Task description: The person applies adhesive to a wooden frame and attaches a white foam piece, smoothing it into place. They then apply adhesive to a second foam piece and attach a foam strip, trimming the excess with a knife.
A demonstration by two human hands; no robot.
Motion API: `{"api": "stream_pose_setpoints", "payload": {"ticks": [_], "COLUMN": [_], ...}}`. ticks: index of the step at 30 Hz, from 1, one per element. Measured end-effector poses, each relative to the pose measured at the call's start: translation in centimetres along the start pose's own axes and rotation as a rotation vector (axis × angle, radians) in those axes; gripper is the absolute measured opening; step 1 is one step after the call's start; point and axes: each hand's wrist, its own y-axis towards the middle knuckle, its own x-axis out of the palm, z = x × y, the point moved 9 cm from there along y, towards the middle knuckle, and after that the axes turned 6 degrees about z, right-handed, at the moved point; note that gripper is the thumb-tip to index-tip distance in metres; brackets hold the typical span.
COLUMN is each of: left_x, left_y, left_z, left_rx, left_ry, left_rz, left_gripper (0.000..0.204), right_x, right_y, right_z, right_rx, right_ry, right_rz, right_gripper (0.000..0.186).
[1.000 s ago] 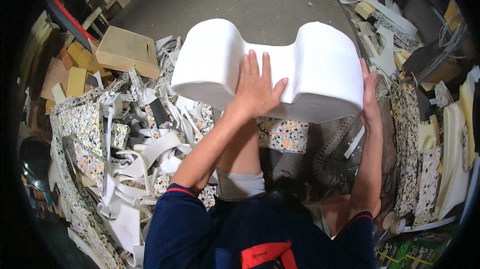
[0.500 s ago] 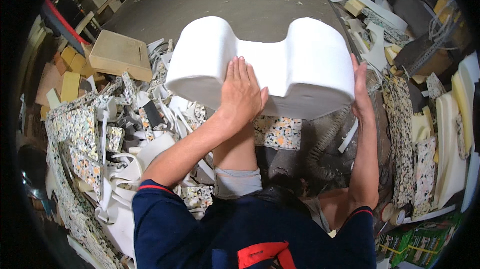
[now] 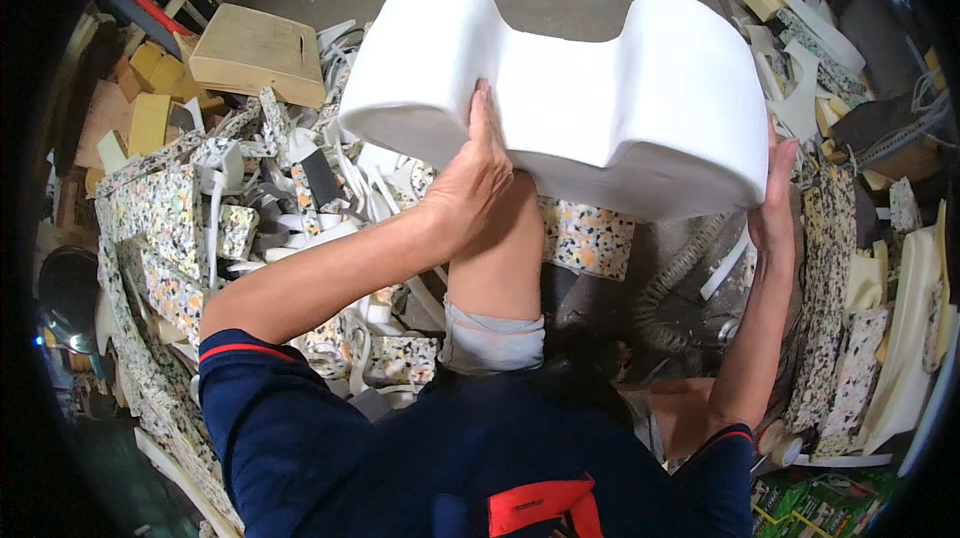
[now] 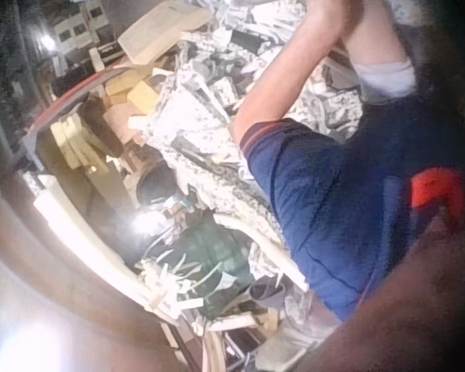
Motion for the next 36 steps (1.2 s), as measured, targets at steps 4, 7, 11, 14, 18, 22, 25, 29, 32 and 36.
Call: {"api": "stream_pose_setpoints", "payload": {"ticks": [4,7,11,14,18,22,25,29,32,36], "left_x": [-1.2,-1.7,-2.4,2.6,7.0,6.1,5.9,7.2,7.6,7.5], "left_y": [-1.4,-4.5,-9.8,-12.6,-8.8,-6.2,-6.0,-7.1,-7.7,-6.5], "left_z": [-1.4,-1.0,-4.6,-12.4,-13.6,-12.1,-12.7,-13.3,-12.8,-12.3], "left_rx": [0.035,0.064,-0.222,-0.587,-0.414,-0.291,-0.303,-0.328,-0.407,-0.431], "left_ry": [0.015,-0.057,-0.765,-0.896,-1.352,-1.298,-1.302,-1.476,-1.418,-1.268], "left_rz": [0.143,0.287,0.828,1.112,0.913,0.968,1.075,1.068,1.076,1.042], "left_gripper": [0.067,0.064,0.063,0.093,0.083,0.063,0.051,0.052,0.054,0.056], "right_x": [-1.6,-2.8,-2.9,-2.7,-2.6,-2.8,-2.6,-3.0,-3.2,-2.7], "right_y": [-0.2,-0.7,-0.6,-0.6,-1.1,-1.2,-1.0,-0.9,-0.9,-1.0], "right_z": [1.0,2.5,2.9,2.7,2.1,2.5,2.6,2.9,2.6,2.3], "right_rx": [0.024,0.112,0.11,0.105,0.109,0.159,0.143,0.145,0.127,0.114], "right_ry": [0.025,0.074,0.131,0.142,0.129,0.199,0.147,0.128,0.165,0.143], "right_rz": [0.063,0.104,0.101,0.115,0.115,0.138,0.093,0.133,0.183,0.152], "right_gripper": [0.102,0.104,0.105,0.102,0.099,0.098,0.096,0.096,0.095,0.095]}}
